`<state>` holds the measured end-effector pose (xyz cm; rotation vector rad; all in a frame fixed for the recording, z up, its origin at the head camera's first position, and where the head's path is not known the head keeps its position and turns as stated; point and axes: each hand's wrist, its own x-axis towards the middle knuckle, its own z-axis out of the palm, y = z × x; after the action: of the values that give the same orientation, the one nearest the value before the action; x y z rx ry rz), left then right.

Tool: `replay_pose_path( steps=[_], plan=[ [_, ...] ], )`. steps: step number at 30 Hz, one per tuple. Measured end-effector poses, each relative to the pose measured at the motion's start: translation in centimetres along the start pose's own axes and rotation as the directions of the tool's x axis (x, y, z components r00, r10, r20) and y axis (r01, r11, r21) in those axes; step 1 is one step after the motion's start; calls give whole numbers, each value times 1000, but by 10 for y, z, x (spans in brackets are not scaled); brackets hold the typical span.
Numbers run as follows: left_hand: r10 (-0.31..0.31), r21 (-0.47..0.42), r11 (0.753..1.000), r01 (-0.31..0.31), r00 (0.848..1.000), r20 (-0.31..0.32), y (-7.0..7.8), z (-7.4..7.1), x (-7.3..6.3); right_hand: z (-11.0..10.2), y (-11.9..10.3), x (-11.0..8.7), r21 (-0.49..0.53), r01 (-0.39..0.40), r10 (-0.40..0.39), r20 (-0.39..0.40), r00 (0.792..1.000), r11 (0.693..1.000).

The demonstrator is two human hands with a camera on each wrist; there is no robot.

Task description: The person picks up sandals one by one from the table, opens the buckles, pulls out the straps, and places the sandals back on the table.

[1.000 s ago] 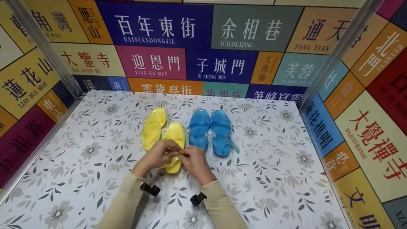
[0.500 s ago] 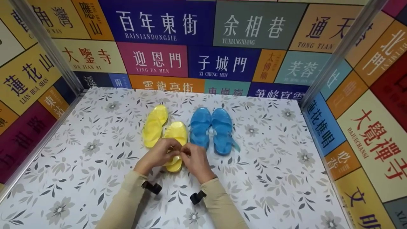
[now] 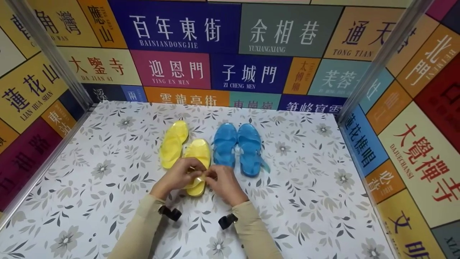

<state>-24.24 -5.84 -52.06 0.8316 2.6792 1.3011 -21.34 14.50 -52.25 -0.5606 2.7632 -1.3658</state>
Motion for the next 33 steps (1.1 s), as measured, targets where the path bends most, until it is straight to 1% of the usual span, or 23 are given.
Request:
replay_pose_path(
  steps=[5,9,17,22,26,29,33],
  plan=[
    [-22,-13,1000,22,1000,8,0,0,2,-1,-1,2,-20,12,-13,-9,1000,1000],
    [-35,-17,999,35,999,8,-1,3,2,0,0,2,-26,12,-12,-11,1000,1000],
    [-11,3,1000,11,1000,1,-2,6,-3,3,4,-4,-9,-2,2,26,1000,1000],
    [-17,19,1000,17,1000,8,-1,6,-5,4,3,-5,-23,12,-11,17,1000,1000],
    [-9,21,1000,8,1000,8,0,5,-3,3,2,-4,-27,11,-11,-4,1000,1000],
    [2,30,1000,-2,1000,9,0,4,-1,2,2,-2,-38,28,-29,-25,999,999],
    [9,50,999,-9,1000,13,0,2,2,1,3,1,-59,90,-93,-53,994,994]
  ],
)
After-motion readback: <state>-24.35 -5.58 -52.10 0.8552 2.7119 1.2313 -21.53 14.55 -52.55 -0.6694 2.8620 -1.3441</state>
